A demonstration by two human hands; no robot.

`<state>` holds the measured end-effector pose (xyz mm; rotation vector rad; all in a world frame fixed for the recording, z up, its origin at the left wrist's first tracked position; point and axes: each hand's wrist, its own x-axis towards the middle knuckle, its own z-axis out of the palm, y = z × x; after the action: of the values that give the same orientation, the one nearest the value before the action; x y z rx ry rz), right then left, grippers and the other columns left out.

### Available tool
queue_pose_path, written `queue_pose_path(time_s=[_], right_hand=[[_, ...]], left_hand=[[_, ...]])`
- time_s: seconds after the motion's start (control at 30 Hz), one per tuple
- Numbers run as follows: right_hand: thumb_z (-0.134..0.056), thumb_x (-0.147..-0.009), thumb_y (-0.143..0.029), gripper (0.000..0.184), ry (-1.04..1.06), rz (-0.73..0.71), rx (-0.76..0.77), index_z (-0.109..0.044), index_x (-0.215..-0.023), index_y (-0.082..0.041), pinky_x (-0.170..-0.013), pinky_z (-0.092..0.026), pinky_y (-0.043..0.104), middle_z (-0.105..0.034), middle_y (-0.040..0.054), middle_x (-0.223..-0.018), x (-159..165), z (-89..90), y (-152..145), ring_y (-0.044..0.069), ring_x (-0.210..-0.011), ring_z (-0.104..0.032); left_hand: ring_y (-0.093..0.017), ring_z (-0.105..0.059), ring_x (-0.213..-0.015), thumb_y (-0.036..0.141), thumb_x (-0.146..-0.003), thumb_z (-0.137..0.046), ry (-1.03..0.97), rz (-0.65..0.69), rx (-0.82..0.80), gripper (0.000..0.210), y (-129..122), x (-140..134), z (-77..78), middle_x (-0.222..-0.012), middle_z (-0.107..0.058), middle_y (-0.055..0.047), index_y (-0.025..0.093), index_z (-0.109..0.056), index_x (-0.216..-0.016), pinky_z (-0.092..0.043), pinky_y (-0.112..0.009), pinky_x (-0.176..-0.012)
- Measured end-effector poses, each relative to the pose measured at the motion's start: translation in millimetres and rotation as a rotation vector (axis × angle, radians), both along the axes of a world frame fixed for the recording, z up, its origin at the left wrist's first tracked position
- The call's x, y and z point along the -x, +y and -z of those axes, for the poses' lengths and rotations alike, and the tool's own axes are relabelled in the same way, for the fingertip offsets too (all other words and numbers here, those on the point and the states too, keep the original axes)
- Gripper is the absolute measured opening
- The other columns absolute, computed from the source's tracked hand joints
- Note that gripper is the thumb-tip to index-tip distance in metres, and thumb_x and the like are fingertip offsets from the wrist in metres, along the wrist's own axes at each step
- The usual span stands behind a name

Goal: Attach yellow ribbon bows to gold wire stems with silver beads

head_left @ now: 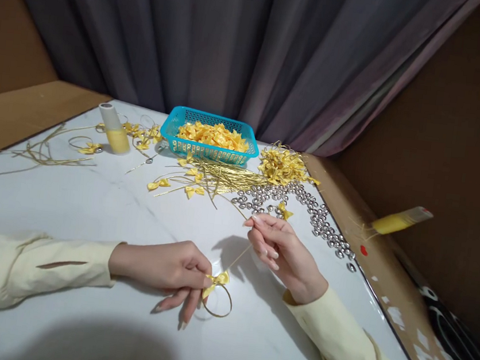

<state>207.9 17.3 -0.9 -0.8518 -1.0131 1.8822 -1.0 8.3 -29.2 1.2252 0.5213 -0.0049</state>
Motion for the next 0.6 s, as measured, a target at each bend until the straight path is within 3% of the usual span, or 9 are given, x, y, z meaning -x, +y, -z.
queue_pose_path(time_s=[0.17, 0.33, 0.47, 0.53, 0.6], right_hand=[[-0.062, -0.081, -0.024, 0.013, 0.0, 0.176, -0.04, -0.066, -0.087, -0.013, -0.03, -0.02, 0.011, -0.04, -0.0088, -0.043, -4.5, -4.2, 1.8, 0.002, -0.035, -0.02], [-0.062, -0.082, -0.027, 0.015, -0.082, 0.38, -0.19, -0.066, -0.09, -0.015, -0.032, -0.022, 0.012, -0.045, -0.006, -0.052, -16.4, -23.9, -4.1, 0.002, -0.038, -0.025], [-0.059, -0.084, -0.028, 0.012, -0.119, 0.498, -0.265, -0.067, -0.086, -0.019, -0.033, -0.019, 0.015, -0.037, -0.0071, -0.048, -22.4, -39.9, -30.4, 0.003, -0.038, -0.019], [-0.056, -0.087, -0.031, 0.017, -0.161, 0.557, -0.257, -0.067, -0.082, -0.02, -0.033, -0.019, 0.017, -0.029, -0.0085, -0.041, -21.6, -40.9, -50.2, 0.004, -0.037, -0.013], [-0.058, -0.086, -0.034, 0.019, -0.234, 0.607, -0.263, -0.068, -0.078, -0.02, -0.037, -0.022, 0.02, -0.025, -0.0083, -0.036, -18.9, -36.5, -70.6, 0.005, -0.037, -0.017]], left_hand=[[-0.004, -0.041, -0.029, 0.029, -0.091, -0.044, 0.009, -0.005, 0.006, 0.027, 0.7, -0.5, 0.5, -0.052, -0.063, 0.0, 0.014, -0.053, -0.07, -0.029, -0.016, -0.034], [-0.005, -0.045, -0.032, 0.028, -0.089, -0.044, 0.04, -0.053, 0.035, 0.025, 1.7, -1.9, 2.6, -0.058, -0.065, -0.001, 0.014, -0.051, -0.069, -0.018, -0.018, -0.031], [-0.005, -0.042, -0.031, 0.026, -0.091, -0.041, 0.051, -0.042, -0.059, 0.025, -0.2, -1.9, 0.1, -0.057, -0.065, 0.0, 0.015, -0.051, -0.071, -0.025, -0.018, -0.036], [-0.005, -0.043, -0.032, 0.028, -0.092, -0.041, 0.054, -0.036, -0.12, 0.027, -2.2, -1.6, -1.6, -0.059, -0.066, 0.0, 0.015, -0.051, -0.071, -0.029, -0.018, -0.04], [-0.004, -0.044, -0.033, 0.031, -0.092, -0.042, 0.07, -0.051, -0.165, 0.03, -4.2, -1.6, -2.6, -0.062, -0.068, -0.001, 0.015, -0.051, -0.069, -0.032, -0.018, -0.043]])
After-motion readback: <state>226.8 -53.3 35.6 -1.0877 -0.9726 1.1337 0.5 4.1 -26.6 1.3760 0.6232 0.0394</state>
